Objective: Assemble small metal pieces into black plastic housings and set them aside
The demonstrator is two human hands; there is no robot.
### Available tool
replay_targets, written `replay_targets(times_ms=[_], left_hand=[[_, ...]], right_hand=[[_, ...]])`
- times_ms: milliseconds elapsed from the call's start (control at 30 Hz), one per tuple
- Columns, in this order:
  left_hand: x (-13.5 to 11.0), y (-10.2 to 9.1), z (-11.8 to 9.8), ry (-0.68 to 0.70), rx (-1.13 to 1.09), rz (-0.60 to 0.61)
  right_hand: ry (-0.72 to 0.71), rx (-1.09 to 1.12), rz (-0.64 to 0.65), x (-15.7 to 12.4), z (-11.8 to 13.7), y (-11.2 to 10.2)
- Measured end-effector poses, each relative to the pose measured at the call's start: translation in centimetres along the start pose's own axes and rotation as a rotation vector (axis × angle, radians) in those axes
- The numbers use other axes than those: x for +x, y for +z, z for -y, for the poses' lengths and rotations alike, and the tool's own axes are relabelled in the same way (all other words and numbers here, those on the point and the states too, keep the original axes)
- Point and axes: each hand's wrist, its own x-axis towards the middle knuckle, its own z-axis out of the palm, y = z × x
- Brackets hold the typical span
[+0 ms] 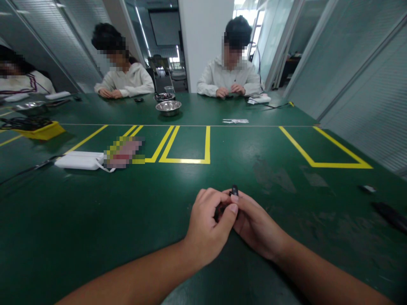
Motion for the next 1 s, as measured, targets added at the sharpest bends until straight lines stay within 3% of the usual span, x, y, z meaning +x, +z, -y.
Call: replay_targets(times_ms=[467,1000], left_hand=[[-0.02,-0.09,0.06,0.042,0.077,-0.077],[0.02,-0.19,0.32,0.108,0.073,-0.064]], right_hand=[[-0.005,0.026,-0.039,-0.06,0.23,0.28],[0.020,0.133,-0.110,0.28,0.20,-0.16]])
